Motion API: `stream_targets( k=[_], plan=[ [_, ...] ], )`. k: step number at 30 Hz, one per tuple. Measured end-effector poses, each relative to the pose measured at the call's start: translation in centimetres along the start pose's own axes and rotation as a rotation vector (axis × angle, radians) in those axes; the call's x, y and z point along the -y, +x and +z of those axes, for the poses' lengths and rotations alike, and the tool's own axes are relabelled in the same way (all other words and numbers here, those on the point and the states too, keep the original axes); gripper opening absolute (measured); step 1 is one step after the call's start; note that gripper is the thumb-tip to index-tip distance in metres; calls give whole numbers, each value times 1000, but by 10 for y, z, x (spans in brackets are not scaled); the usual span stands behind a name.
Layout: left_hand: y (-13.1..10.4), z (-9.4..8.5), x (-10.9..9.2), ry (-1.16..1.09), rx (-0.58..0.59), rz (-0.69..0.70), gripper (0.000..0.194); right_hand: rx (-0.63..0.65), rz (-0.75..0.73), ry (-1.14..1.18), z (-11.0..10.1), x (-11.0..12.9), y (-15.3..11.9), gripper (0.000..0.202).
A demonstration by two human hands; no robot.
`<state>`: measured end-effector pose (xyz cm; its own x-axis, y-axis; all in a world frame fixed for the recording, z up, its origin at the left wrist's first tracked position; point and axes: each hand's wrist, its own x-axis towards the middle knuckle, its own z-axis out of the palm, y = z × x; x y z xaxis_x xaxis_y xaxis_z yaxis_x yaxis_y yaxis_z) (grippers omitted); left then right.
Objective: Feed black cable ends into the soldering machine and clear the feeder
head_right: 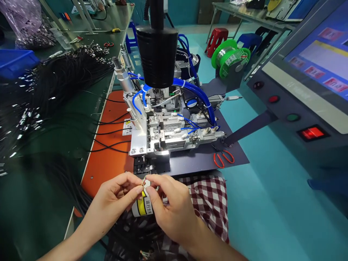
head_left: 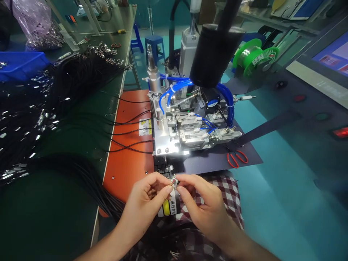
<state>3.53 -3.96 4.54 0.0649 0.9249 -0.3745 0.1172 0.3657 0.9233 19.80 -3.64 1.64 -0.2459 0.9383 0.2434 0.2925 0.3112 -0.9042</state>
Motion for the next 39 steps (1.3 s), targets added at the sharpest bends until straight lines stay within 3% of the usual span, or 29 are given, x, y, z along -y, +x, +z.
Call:
stream_targets(
  k=[6,8,10,12,15,19,23,31,39],
  plan=[
    [2,-3,0,6,-3,-6,19,49,-232,-228,-2,-10,-10,34],
    [2,-4,0,-7,0,-12,20,61,-243,-212,-1,-13,-13,38],
    [2,-3,0,-25,8,-20,20,9,-107,-85,0,-13,-12,35],
    [1,-2,0,-34,13,-25,19,-51,129,97,1,-10,-7,22],
    [-1,-1,1,-4,12,-7,18,6,431,385,1,-3,5,13],
    [-2,1,2,63,18,52,16,91,568,626,1,1,16,23],
    [-2,2,7,47,29,100,11,110,588,704,5,-1,14,25],
    [-7,5,8,49,-62,181,12,86,516,685,15,-1,2,19],
    [-7,2,7,-318,21,-81,28,67,463,689,24,0,-5,20]
  ],
)
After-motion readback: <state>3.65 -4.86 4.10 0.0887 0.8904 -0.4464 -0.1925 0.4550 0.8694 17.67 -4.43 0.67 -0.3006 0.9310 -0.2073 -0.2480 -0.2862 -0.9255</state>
